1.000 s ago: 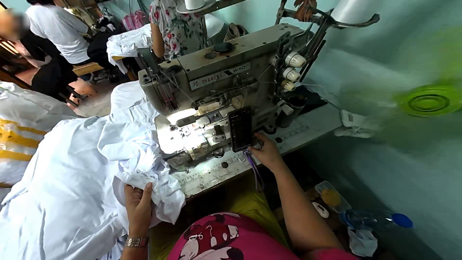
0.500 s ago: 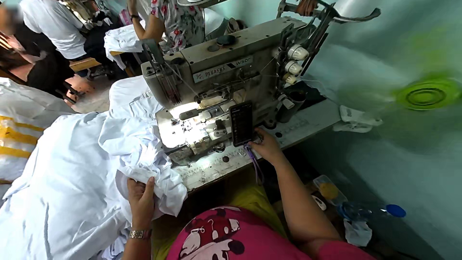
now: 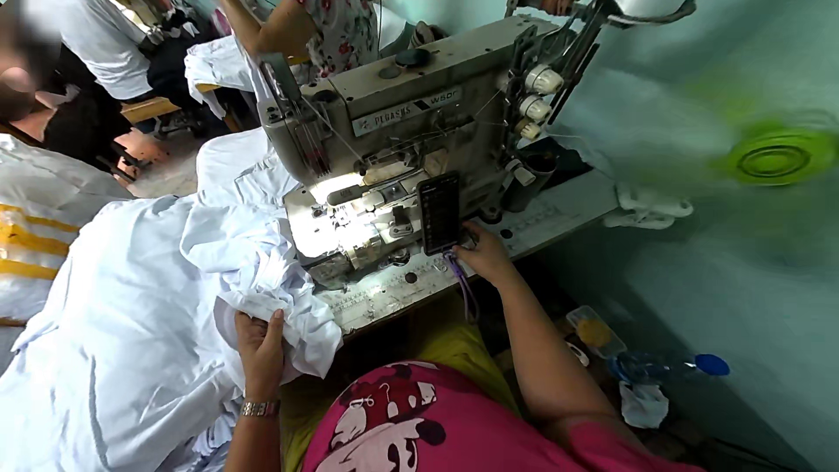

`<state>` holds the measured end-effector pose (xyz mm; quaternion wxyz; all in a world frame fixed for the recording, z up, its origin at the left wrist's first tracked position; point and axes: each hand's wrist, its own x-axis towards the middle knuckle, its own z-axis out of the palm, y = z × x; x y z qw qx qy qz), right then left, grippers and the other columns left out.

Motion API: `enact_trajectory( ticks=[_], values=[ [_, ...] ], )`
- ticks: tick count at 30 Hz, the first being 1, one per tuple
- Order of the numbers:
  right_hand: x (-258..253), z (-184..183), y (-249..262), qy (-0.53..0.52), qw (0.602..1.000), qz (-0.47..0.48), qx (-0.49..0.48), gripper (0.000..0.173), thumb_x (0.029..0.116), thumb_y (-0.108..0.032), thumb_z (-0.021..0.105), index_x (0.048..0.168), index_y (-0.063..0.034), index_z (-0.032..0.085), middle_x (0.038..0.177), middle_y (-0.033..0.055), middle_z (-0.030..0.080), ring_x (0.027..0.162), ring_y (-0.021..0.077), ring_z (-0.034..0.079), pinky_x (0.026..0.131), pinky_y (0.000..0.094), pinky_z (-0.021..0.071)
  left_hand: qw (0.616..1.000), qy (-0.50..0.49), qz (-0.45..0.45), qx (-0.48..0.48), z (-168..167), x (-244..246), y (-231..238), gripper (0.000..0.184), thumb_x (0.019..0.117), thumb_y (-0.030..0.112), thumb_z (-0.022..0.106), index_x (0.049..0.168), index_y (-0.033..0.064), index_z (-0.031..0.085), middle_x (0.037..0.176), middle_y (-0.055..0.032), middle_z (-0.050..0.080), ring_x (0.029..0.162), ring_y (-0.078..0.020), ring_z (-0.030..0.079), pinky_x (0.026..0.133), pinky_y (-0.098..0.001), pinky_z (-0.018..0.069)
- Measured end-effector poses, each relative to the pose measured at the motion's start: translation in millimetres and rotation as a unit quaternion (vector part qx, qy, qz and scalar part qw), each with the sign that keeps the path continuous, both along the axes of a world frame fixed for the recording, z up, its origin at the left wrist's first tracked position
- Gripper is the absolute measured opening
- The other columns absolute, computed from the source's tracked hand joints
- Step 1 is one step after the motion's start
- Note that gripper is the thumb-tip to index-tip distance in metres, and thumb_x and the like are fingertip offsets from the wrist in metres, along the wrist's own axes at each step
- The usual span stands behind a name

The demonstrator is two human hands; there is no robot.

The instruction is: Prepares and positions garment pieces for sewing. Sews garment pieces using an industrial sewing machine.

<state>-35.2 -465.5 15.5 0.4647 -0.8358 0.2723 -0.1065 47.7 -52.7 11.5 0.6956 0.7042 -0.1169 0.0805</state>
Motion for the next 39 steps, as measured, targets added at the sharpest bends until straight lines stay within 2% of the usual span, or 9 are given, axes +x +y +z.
enact_trajectory(
  ticks=[16,19,21,24,28,32,35,37,39],
  values=[
    [11.7,4.6,-4.5,-0.038,0.999,-0.014,-0.013,0.044,0.0998,-0.033,0.068,0.131,-0.0020,0.063,0.124,0.0246,0.066,0.115,0.0403,0.064,0.098,0.0644,0.0487,1.000,-0.009,-0.006,0.003,1.7,0.2,-1.5,0.059,0.0974,0.002,0.056,0.147,-0.0051,0.025,0.114,-0.0015,0.065,0.099,-0.0034,0.068,0.088,-0.0239,0.0586],
    [9.3,8.0,-0.2,-0.070,0.996,-0.047,0.040,0.056,0.1052,-0.052,0.050,0.129,-0.0035,0.064,0.112,0.0232,0.067,0.099,0.0360,0.065,0.088,0.0607,0.0511,1.000,-0.003,-0.007,-0.002,3.6,-0.6,-1.7,0.057,0.0974,0.001,0.056,0.146,-0.0042,0.027,0.113,-0.0002,0.065,0.098,-0.0025,0.068,0.087,-0.0232,0.0586],
    [4.7,6.9,3.3,-0.073,0.994,-0.063,0.059,0.065,0.1040,-0.063,0.041,0.129,-0.0062,0.063,0.095,0.0197,0.063,0.077,0.0296,0.058,0.073,0.0531,0.0506,1.000,-0.007,-0.006,-0.004,1.6,0.1,-0.6,0.057,0.0968,0.001,0.057,0.146,-0.0038,0.028,0.112,-0.0006,0.066,0.097,-0.0032,0.068,0.087,-0.0238,0.0590],
    [1.7,3.0,3.0,-0.079,0.994,-0.056,0.056,0.064,0.1029,-0.064,0.043,0.125,-0.0074,0.064,0.086,0.0153,0.061,0.066,0.0242,0.054,0.065,0.0469,0.0499,1.000,-0.013,-0.008,-0.004,0.1,1.3,-0.5,0.057,0.0967,0.001,0.057,0.145,-0.0042,0.029,0.113,-0.0010,0.066,0.098,-0.0038,0.068,0.086,-0.0241,0.0594],
    [1.7,7.5,4.7,-0.072,0.995,-0.049,0.045,0.062,0.1033,-0.061,0.046,0.121,-0.0042,0.064,0.094,0.0191,0.063,0.074,0.0290,0.058,0.070,0.0521,0.0504,1.000,-0.012,-0.012,-0.008,-1.0,1.2,0.4,0.056,0.0966,0.000,0.057,0.145,-0.0032,0.029,0.113,-0.0013,0.066,0.098,-0.0042,0.068,0.087,-0.0244,0.0592],
    [6.6,20.4,16.1,-0.050,0.997,-0.061,0.022,0.066,0.0996,-0.066,0.049,0.120,-0.0055,0.067,0.110,0.0234,0.067,0.100,0.0399,0.064,0.086,0.0642,0.0499,1.000,-0.011,-0.013,-0.010,-0.7,0.7,0.3,0.057,0.0967,0.000,0.057,0.146,-0.0042,0.029,0.115,-0.0020,0.066,0.099,-0.0046,0.068,0.087,-0.0245,0.0592],
    [6.9,20.2,10.8,-0.020,0.999,-0.032,0.013,0.053,0.0996,-0.045,0.066,0.133,-0.0037,0.060,0.123,0.0260,0.065,0.112,0.0427,0.063,0.094,0.0650,0.0500,1.000,-0.009,-0.010,-0.011,1.0,-0.7,-0.7,0.057,0.0965,-0.001,0.057,0.146,-0.0050,0.028,0.114,-0.0015,0.066,0.099,-0.0035,0.068,0.087,-0.0232,0.0589],
    [2.2,17.1,-2.1,0.022,1.000,0.010,-0.007,0.064,0.0911,-0.015,0.078,0.146,-0.0039,0.048,0.136,0.0271,0.058,0.124,0.0445,0.058,0.101,0.0652,0.0477,1.000,-0.009,-0.006,-0.011,3.1,-1.6,-1.6,0.057,0.0961,-0.001,0.057,0.145,-0.0054,0.028,0.114,-0.0012,0.066,0.098,-0.0030,0.068,0.087,-0.0225,0.0588],
    [-7.6,13.8,-11.1,0.035,0.998,0.043,-0.032,0.072,0.0827,-0.002,0.081,0.146,-0.0057,0.047,0.135,0.0252,0.059,0.123,0.0429,0.059,0.100,0.0636,0.0492,1.000,-0.012,-0.007,-0.008,2.2,-0.7,-0.8,0.058,0.0960,0.000,0.057,0.146,-0.0057,0.028,0.115,-0.0023,0.066,0.099,-0.0038,0.068,0.088,-0.0230,0.0586]
  ],
)
